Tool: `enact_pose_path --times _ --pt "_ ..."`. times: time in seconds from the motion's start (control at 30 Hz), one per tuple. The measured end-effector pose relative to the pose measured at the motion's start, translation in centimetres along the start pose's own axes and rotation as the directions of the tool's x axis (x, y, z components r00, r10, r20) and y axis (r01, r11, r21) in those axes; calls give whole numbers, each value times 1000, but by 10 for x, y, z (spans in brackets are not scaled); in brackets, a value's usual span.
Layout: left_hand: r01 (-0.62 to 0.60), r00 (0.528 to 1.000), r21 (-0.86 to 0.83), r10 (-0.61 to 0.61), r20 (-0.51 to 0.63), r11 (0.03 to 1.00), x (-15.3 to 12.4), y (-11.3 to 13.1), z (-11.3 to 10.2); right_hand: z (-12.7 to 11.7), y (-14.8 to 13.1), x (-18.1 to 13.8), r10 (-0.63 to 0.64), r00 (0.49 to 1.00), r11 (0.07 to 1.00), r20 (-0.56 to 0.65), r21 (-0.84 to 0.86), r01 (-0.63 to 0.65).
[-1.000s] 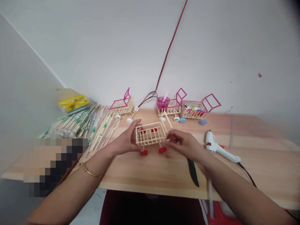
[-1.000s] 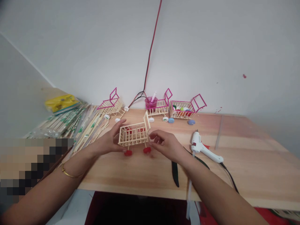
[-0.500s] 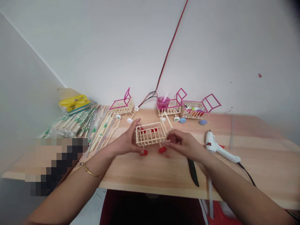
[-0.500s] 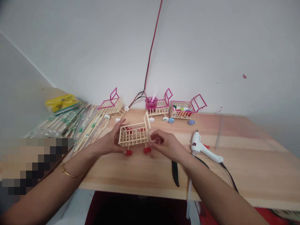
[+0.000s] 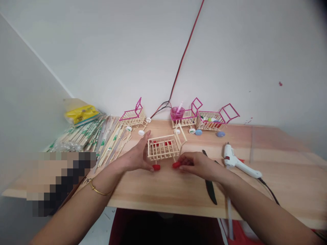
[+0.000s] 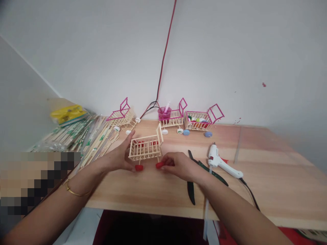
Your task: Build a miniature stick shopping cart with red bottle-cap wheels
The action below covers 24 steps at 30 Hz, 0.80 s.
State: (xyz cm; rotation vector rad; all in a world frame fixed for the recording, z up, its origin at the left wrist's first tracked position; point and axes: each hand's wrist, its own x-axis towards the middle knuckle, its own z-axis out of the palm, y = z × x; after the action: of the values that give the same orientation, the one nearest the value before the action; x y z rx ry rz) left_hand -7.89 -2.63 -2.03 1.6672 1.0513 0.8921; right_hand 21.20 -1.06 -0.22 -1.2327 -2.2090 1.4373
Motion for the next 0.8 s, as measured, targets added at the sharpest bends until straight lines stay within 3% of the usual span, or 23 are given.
enact_pose_path --times 0.17,0.37,0.6,0.8 --pt "72 996 18 -73 46 997 1 9 -1 2 1 0 7 1000 997 29 80 -9" --pt "94 996 95 -93 -13 991 1 16 -12 4 -4 -3 -56 986 977 159 211 22" --pt "128 991 123 -121 -65 984 0 14 -25 4 -5 -7 -161 958 986 238 75 148" --pt "228 971 118 -218 -96 966 0 22 -22 6 -7 -9 -156 943 988 295 39 151"
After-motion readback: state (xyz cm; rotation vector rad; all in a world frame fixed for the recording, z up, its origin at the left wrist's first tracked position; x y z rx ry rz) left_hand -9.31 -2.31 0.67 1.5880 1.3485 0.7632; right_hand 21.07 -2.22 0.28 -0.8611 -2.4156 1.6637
